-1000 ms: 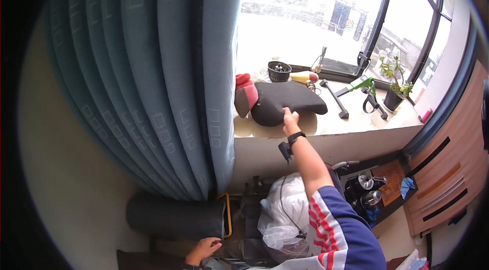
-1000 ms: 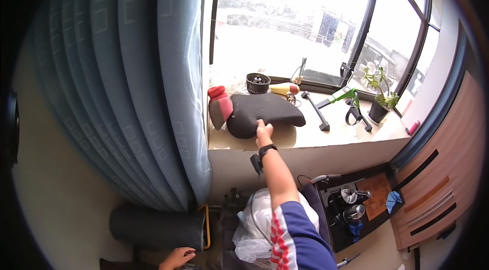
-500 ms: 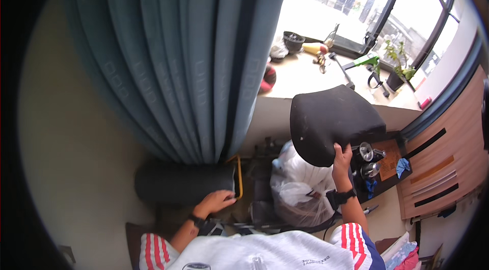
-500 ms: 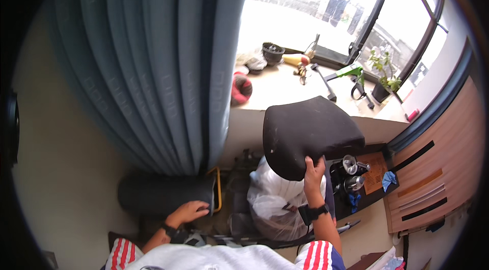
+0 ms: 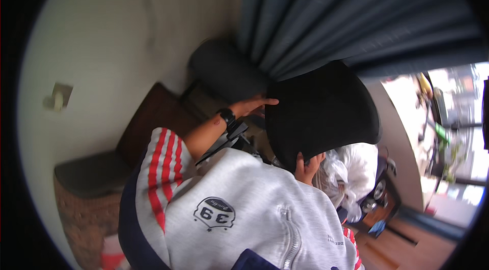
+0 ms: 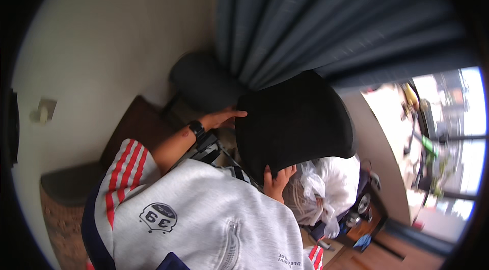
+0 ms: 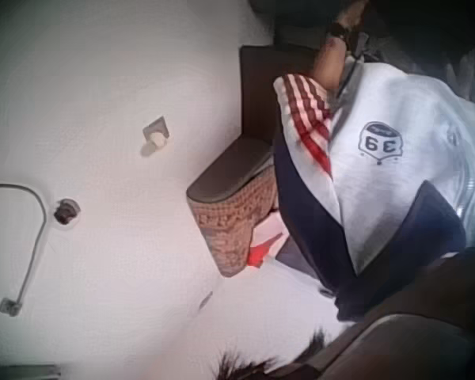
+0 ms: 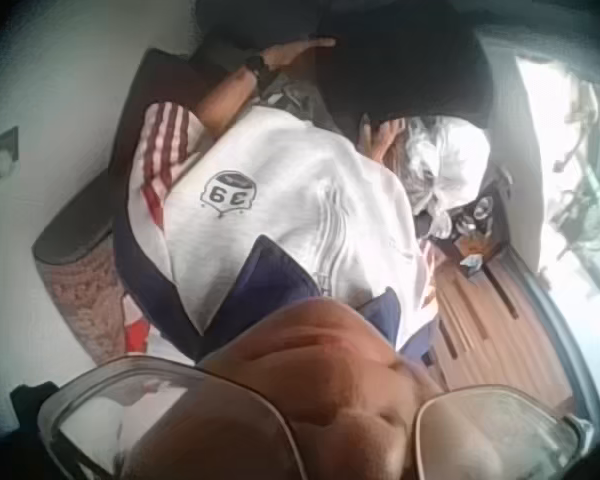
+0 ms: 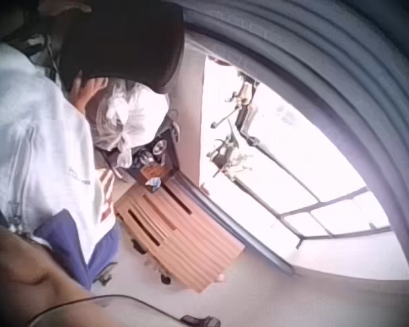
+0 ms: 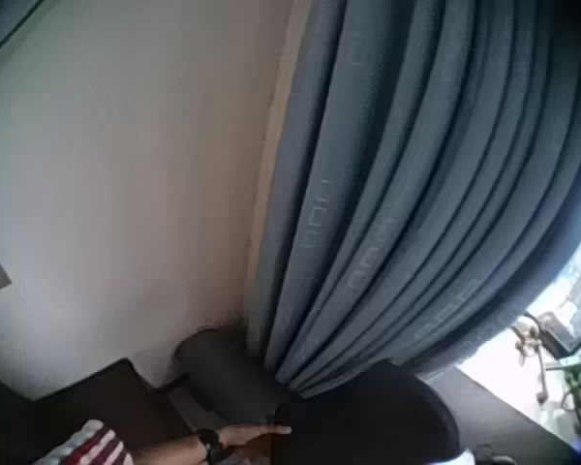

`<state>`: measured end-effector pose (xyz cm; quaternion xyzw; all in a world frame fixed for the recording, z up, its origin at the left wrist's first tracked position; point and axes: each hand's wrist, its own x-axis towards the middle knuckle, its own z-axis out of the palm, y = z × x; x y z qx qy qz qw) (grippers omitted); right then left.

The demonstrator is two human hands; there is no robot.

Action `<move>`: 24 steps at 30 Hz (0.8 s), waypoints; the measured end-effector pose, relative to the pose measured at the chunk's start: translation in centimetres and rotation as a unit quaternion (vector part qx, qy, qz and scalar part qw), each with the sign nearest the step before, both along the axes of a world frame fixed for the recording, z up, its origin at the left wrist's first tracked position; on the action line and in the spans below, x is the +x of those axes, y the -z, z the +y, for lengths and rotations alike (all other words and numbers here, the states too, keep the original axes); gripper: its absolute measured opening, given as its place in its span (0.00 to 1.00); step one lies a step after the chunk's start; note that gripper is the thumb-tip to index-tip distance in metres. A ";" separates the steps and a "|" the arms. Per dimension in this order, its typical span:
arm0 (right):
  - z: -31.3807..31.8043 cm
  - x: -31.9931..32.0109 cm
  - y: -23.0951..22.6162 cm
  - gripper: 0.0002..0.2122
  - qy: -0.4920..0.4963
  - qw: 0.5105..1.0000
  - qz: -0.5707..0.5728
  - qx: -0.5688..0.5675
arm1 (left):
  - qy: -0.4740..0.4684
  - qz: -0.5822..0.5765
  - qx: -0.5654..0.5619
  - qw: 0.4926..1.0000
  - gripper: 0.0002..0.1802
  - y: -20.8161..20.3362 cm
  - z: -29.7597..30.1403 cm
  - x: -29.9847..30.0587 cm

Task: The person wipes down a wooden tray and a table surface with cloths, moves a large plastic bag and other items between a chair and a windowsill, and then folds a blanket on a bed.

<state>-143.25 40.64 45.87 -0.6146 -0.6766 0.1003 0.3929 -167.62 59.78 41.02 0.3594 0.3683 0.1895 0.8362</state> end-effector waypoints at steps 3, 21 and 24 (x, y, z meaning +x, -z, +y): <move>4.2 -2.2 3.8 0.15 -0.118 0.992 -0.036 -0.011 | -0.131 0.036 0.025 0.990 0.43 6.7 -0.8 -4.8; 32.6 -21.4 34.3 0.18 -0.251 0.896 -0.072 -0.360 | -0.558 0.285 0.086 0.775 0.37 30.9 12.3 -25.9; 31.5 -24.1 35.2 0.22 -0.224 0.912 -0.023 -0.342 | -0.462 0.470 0.105 0.745 0.37 36.5 13.4 -31.5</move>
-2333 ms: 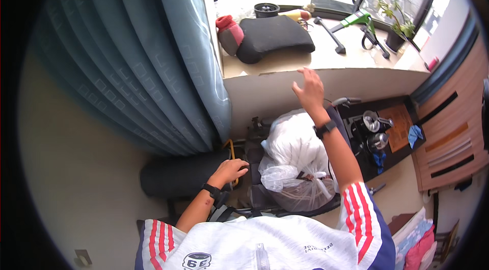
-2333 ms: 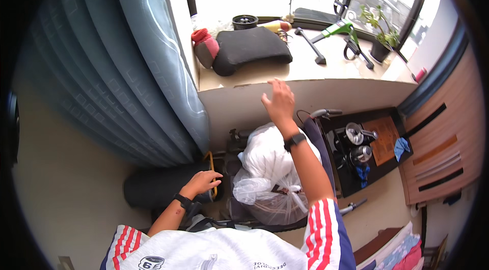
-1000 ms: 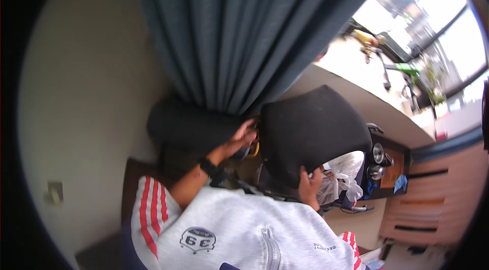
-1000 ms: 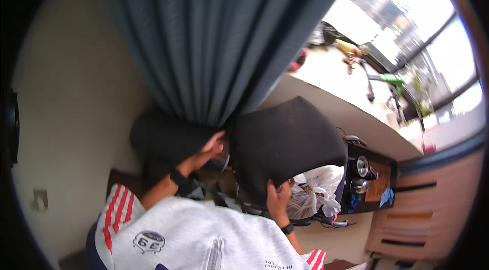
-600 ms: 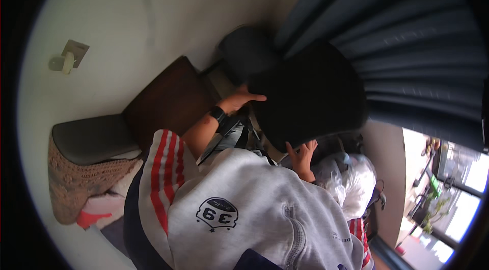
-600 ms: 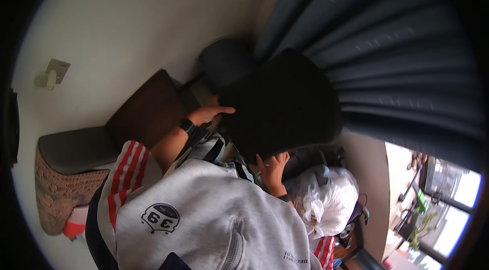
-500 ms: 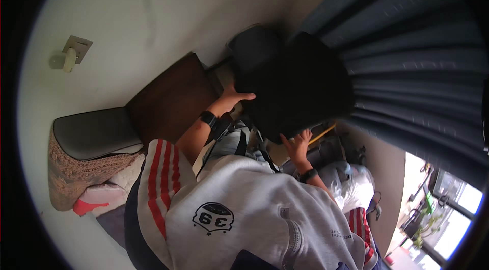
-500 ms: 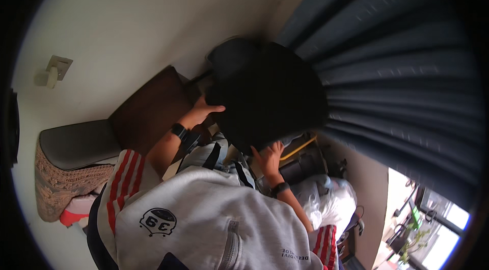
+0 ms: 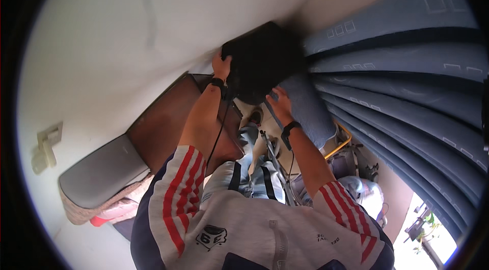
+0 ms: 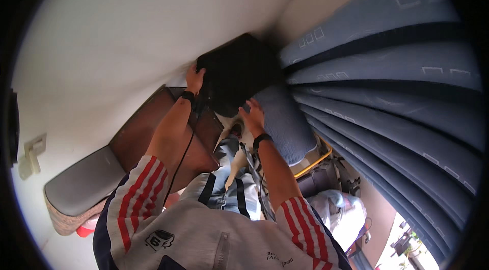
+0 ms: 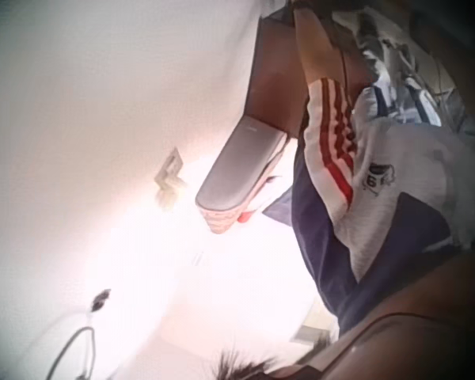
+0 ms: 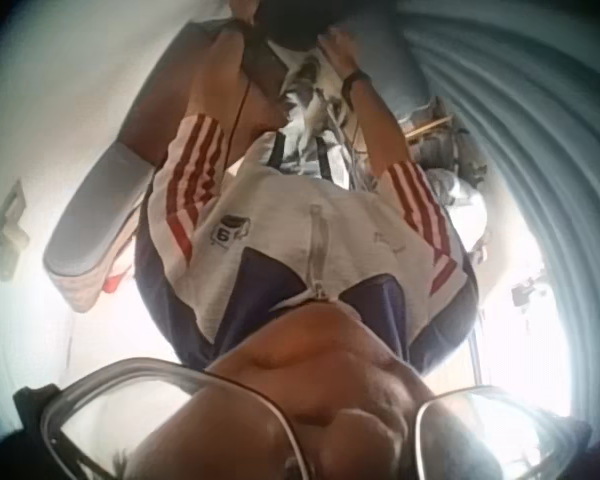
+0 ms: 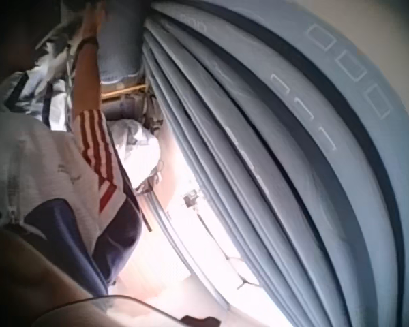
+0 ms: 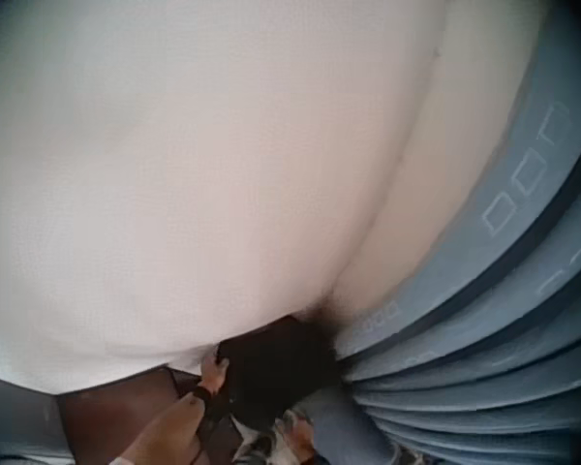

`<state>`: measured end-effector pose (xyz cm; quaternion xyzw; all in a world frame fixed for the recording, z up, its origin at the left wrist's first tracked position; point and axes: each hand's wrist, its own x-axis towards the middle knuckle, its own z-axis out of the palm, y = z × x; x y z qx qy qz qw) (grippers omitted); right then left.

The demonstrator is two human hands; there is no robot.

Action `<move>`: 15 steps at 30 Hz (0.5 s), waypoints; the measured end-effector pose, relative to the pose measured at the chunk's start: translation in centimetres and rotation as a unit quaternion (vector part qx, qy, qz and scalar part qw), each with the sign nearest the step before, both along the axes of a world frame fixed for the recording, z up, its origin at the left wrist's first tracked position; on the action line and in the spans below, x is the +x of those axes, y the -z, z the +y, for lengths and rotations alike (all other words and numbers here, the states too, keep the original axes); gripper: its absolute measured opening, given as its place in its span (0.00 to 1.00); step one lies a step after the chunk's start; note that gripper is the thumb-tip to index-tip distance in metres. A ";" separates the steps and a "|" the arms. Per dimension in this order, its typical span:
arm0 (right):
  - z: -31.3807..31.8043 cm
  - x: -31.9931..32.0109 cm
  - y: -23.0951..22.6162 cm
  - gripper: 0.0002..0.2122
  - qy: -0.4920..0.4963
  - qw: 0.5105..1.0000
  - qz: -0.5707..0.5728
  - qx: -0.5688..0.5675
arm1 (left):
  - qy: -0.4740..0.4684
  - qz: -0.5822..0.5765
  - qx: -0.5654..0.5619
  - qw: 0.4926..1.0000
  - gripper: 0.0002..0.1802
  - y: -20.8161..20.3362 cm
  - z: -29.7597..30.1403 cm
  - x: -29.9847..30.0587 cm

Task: The person wipes down a wooden tray and a table surface with cloths, moves a large plastic bag and other items between a chair and a windowsill, and then folds a blanket on a bed.

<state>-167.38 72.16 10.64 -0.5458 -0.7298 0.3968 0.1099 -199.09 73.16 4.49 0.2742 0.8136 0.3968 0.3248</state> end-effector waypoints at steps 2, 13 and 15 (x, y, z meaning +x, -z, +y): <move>0.6 0.3 -0.3 0.25 -0.003 1.000 0.005 -0.013 | 0.050 0.102 -0.086 0.990 0.37 2.7 -0.1 -0.3; 5.0 1.3 3.6 0.36 -0.037 0.992 -0.104 -0.059 | 0.335 -0.073 0.083 0.936 0.50 0.5 2.2 9.9; 7.5 1.9 3.0 0.42 0.132 0.979 -0.031 -0.153 | 0.389 -0.037 0.039 0.920 0.51 -1.1 2.9 11.5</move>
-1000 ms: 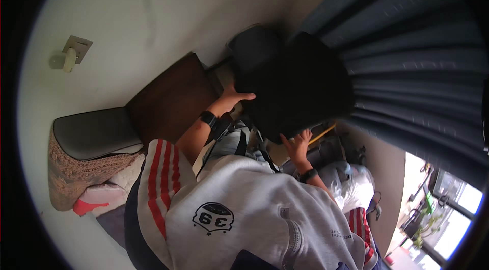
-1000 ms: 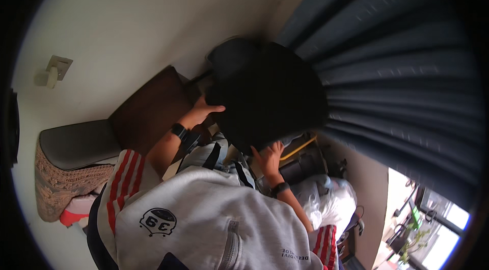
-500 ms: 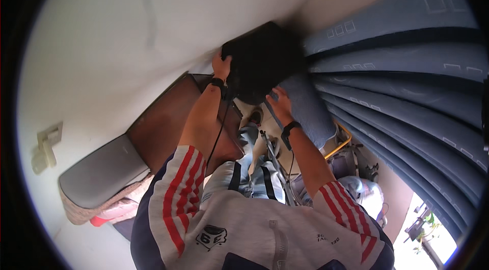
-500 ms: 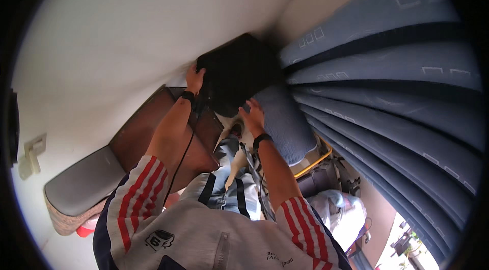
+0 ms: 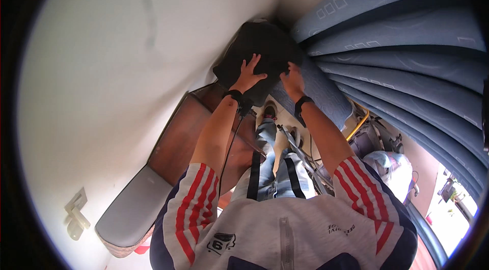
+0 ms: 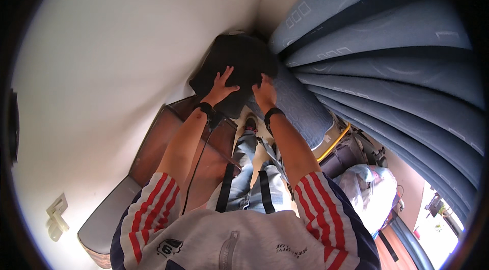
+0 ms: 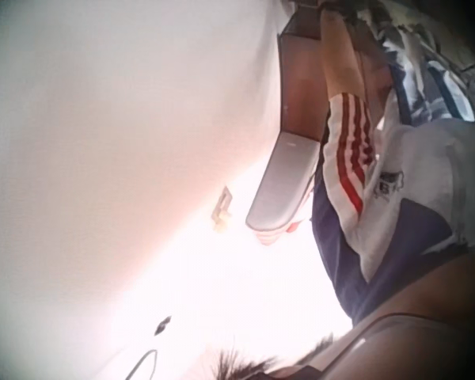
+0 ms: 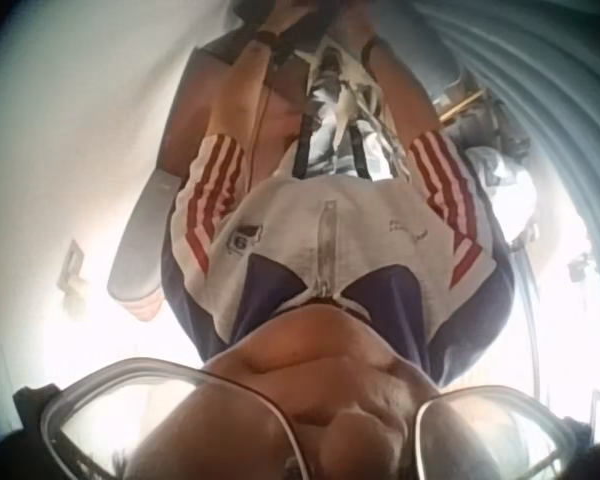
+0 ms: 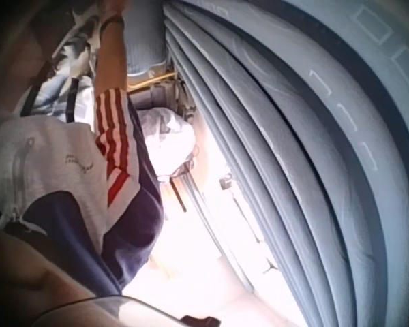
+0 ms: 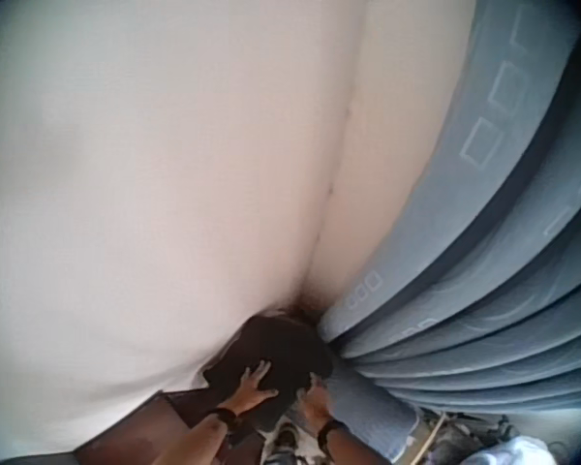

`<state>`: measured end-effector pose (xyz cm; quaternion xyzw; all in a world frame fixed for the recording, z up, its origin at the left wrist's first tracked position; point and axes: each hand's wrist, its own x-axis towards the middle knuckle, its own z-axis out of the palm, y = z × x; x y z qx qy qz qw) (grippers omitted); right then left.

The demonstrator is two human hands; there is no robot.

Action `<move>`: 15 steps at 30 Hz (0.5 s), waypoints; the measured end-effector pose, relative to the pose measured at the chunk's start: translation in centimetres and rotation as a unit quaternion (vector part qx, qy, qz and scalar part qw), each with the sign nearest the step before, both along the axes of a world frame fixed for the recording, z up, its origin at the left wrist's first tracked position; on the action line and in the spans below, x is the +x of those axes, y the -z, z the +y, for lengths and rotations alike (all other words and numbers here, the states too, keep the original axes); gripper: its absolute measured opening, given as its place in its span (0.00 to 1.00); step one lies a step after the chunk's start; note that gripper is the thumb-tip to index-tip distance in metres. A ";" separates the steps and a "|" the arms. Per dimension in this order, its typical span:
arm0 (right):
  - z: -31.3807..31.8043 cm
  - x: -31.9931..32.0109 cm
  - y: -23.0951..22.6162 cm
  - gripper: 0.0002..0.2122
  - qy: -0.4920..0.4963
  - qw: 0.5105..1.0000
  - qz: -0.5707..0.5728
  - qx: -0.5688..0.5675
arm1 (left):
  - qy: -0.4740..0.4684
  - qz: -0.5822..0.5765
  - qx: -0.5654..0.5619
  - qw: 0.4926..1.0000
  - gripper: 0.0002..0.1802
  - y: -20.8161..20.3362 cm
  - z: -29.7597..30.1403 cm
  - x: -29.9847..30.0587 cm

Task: The person wipes down a wooden tray and a table surface with cloths, moves a large plastic bag and other items between a chair and a windowsill, and then folds a blanket on a bed.

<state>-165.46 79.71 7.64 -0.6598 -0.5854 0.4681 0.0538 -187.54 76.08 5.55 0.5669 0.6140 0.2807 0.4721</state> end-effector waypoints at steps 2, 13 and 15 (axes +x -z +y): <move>1.9 -2.0 -2.6 0.45 -0.031 0.995 -0.081 0.055 | 0.037 0.062 -0.017 0.997 0.52 -0.6 0.6 -0.6; 6.5 -4.7 -0.4 0.61 -0.126 0.971 -0.197 0.055 | -0.535 0.195 -0.134 0.811 0.57 3.3 -5.4 -1.5; 6.3 -3.8 0.2 0.60 -0.116 0.967 -0.208 0.092 | -0.543 -0.006 -0.263 0.797 0.57 2.5 -5.3 -2.7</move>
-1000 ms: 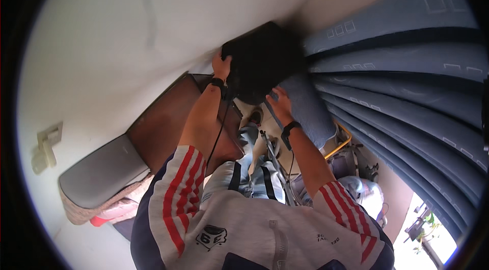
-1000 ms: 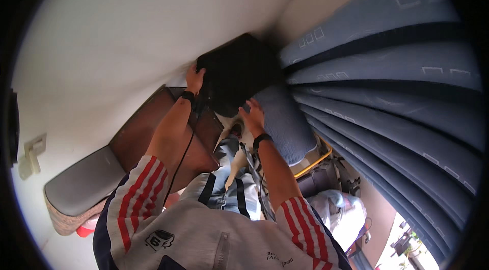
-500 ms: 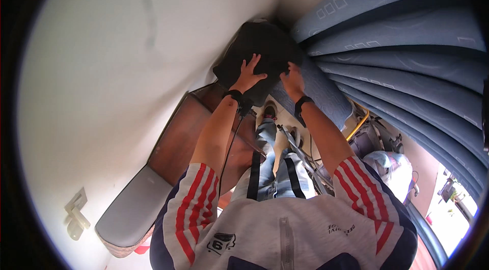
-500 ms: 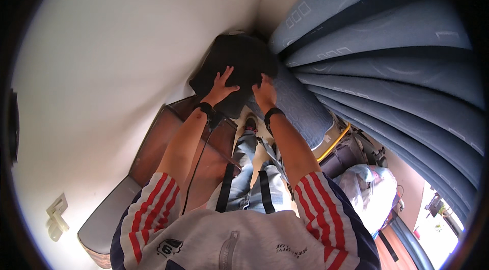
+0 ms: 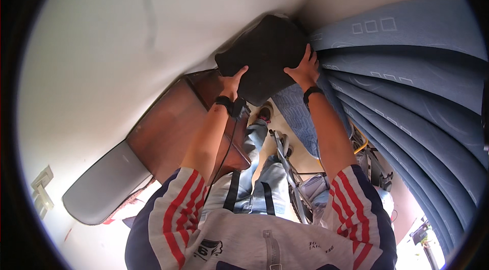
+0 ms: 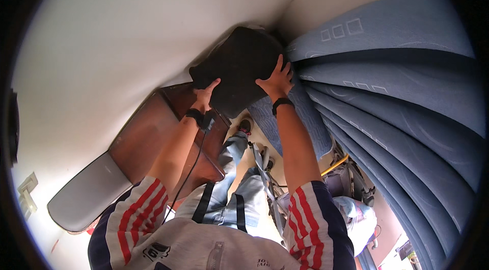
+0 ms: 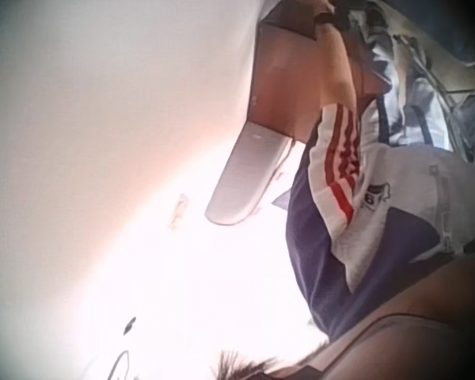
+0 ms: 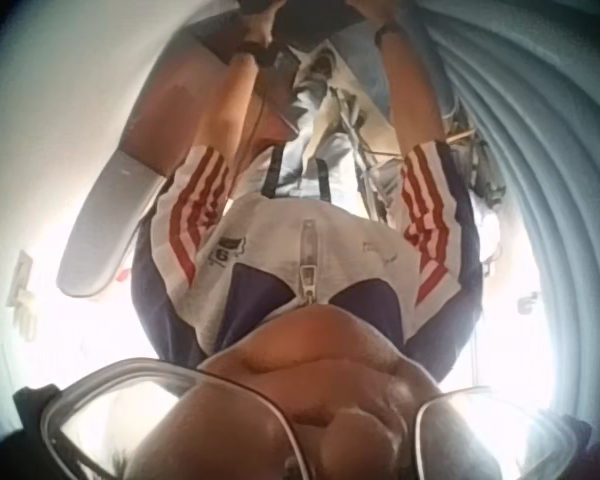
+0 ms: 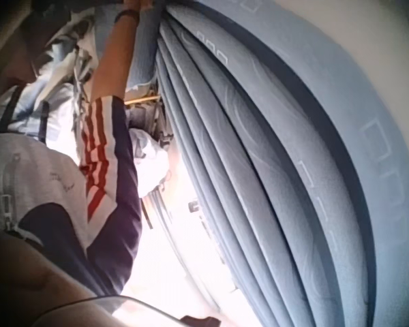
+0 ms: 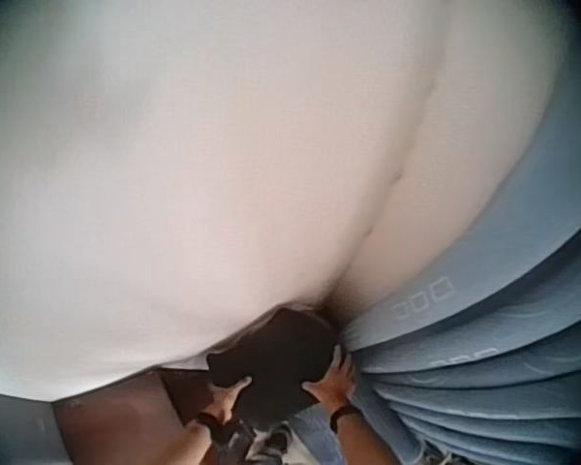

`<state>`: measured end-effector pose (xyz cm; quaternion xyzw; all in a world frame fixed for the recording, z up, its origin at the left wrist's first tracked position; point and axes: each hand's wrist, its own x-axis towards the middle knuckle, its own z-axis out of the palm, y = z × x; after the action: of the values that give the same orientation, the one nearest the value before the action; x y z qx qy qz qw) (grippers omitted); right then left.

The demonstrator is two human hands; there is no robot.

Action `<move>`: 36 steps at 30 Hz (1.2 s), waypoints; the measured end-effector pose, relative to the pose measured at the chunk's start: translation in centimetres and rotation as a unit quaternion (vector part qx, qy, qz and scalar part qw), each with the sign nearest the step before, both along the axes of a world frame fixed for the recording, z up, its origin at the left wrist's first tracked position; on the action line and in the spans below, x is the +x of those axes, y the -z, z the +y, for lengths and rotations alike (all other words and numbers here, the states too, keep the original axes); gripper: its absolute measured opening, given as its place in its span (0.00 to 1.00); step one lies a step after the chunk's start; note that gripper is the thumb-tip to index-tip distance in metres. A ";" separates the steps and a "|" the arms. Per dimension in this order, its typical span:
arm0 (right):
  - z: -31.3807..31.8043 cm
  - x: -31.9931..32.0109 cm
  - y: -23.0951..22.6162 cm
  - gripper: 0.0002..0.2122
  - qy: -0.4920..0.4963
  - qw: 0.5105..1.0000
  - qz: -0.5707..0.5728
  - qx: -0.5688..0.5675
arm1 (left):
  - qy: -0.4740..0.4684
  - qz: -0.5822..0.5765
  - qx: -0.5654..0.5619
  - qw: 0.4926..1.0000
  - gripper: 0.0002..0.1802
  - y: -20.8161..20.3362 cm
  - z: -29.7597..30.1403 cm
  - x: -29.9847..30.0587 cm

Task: The person wipes down a wooden tray and a table surface with cloths, moves a large plastic bag and other items between a chair and a windowsill, and then folds a blanket on a bed.

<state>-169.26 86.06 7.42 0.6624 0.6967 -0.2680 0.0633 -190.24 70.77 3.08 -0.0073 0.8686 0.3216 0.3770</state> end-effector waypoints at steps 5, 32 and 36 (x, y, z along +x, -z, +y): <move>1.0 1.7 1.7 0.56 0.020 0.996 0.081 0.021 | -0.024 -0.127 0.179 0.975 0.56 -0.4 -0.3 -0.4; 2.5 -0.4 0.5 0.56 -0.054 0.996 -0.046 -0.052 | 0.113 -0.065 0.139 0.982 0.42 3.0 3.6 2.0; -5.0 2.6 -3.8 0.40 -0.109 0.994 -0.007 0.026 | 0.305 0.041 0.108 0.945 0.43 0.6 1.0 1.2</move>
<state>-166.63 81.05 11.27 0.5858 0.7709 -0.2370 0.0799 -189.07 71.75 2.45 0.3120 0.8041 0.2835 0.4192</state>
